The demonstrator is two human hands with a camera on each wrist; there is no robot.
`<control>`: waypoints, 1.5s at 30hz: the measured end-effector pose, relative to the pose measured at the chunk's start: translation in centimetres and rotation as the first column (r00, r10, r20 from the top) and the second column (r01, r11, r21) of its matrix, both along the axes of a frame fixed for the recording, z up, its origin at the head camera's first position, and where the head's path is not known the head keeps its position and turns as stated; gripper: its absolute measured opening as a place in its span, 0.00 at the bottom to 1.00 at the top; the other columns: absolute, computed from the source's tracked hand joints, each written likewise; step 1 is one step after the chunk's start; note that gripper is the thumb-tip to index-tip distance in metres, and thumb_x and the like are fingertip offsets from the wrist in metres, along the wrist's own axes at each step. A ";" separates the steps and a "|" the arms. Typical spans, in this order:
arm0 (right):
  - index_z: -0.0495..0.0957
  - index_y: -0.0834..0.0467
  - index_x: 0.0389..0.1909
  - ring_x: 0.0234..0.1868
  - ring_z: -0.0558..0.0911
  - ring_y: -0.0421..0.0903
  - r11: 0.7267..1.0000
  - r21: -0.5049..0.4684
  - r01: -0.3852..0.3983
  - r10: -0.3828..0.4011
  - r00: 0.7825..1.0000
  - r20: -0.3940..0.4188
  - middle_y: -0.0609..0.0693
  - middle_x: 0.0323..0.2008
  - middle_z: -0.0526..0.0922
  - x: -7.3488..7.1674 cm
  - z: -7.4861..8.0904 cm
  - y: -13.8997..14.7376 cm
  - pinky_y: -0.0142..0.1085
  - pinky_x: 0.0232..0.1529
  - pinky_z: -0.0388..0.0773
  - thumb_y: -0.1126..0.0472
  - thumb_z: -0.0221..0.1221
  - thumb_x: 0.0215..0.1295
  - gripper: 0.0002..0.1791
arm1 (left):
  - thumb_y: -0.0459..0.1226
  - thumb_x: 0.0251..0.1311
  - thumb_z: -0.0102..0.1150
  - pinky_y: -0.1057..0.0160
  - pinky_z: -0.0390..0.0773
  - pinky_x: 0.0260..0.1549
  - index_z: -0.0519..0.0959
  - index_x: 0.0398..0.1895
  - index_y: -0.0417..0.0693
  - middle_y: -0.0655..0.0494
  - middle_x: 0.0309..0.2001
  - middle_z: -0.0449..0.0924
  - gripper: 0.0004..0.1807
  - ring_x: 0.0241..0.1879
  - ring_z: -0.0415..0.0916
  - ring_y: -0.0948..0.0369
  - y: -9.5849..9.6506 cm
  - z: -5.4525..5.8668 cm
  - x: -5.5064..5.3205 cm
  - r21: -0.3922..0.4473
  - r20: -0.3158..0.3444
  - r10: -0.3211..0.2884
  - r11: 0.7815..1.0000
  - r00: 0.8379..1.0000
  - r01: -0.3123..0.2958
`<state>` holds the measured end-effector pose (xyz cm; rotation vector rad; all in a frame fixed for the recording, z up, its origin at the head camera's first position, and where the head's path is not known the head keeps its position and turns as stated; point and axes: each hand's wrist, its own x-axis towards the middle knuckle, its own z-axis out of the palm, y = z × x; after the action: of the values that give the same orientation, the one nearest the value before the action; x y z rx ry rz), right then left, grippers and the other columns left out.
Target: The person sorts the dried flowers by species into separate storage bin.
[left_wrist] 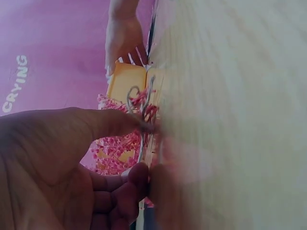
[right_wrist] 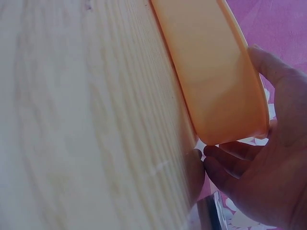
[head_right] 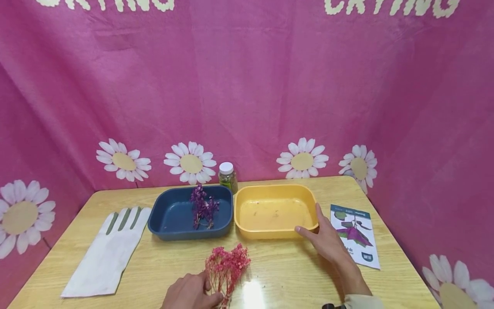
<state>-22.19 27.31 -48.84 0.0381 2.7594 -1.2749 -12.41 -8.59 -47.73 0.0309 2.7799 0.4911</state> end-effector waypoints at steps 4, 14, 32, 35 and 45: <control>0.22 0.49 0.75 0.75 0.48 0.68 1.000 0.003 0.001 -0.001 1.000 -0.004 0.64 0.77 0.38 -0.1 0.0 0.0 0.66 0.69 0.48 0.36 0.58 0.62 0.60 | 0.55 0.44 0.67 0.56 0.71 0.21 0.72 0.19 0.56 0.61 0.18 0.72 0.18 0.21 0.70 0.61 -0.2 -0.2 0.0 0.032 -0.041 0.011 0.999 0.999 -0.010; 0.23 0.50 0.75 0.74 0.50 0.68 1.000 0.014 0.000 0.000 1.000 -0.006 0.65 0.77 0.39 0.0 0.1 0.1 0.65 0.69 0.49 0.36 0.58 0.62 0.60 | 0.47 0.50 0.67 0.65 0.66 0.20 0.73 0.20 0.56 0.66 0.17 0.72 0.13 0.17 0.67 0.66 -0.9 -0.4 -0.2 0.324 -0.078 -0.027 0.944 0.997 0.051; 0.23 0.48 0.75 0.75 0.49 0.67 1.000 0.001 0.004 -0.004 1.000 -0.003 0.63 0.77 0.39 0.0 0.0 0.2 0.66 0.69 0.48 0.36 0.58 0.62 0.60 | 0.41 0.53 0.69 0.70 0.72 0.22 0.77 0.28 0.47 0.61 0.22 0.76 0.11 0.21 0.71 0.67 -1.6 0.9 0.1 0.679 -0.009 -0.091 0.731 0.996 0.073; 0.23 0.48 0.75 0.75 0.48 0.67 1.000 -0.001 0.002 -0.002 1.000 -0.009 0.63 0.77 0.39 0.0 0.0 0.3 0.66 0.69 0.48 0.36 0.58 0.62 0.59 | 0.42 0.52 0.70 0.71 0.71 0.22 0.76 0.29 0.45 0.60 0.23 0.74 0.13 0.22 0.69 0.68 -1.5 1.4 0.1 0.726 0.001 -0.075 0.686 0.997 0.051; 0.24 0.48 0.76 0.75 0.49 0.67 1.000 0.006 0.014 -0.014 1.000 -0.005 0.62 0.77 0.39 0.0 -0.1 0.2 0.66 0.69 0.48 0.36 0.58 0.62 0.59 | 0.36 0.54 0.69 0.72 0.76 0.28 0.77 0.48 0.35 0.57 0.30 0.80 0.21 0.29 0.76 0.65 -1.0 2.3 0.3 0.842 0.090 -0.111 0.540 0.990 -0.016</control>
<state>-22.19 27.55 -48.89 0.0548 2.7718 -1.2714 -12.16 -9.55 -45.38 0.2804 2.1151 1.7089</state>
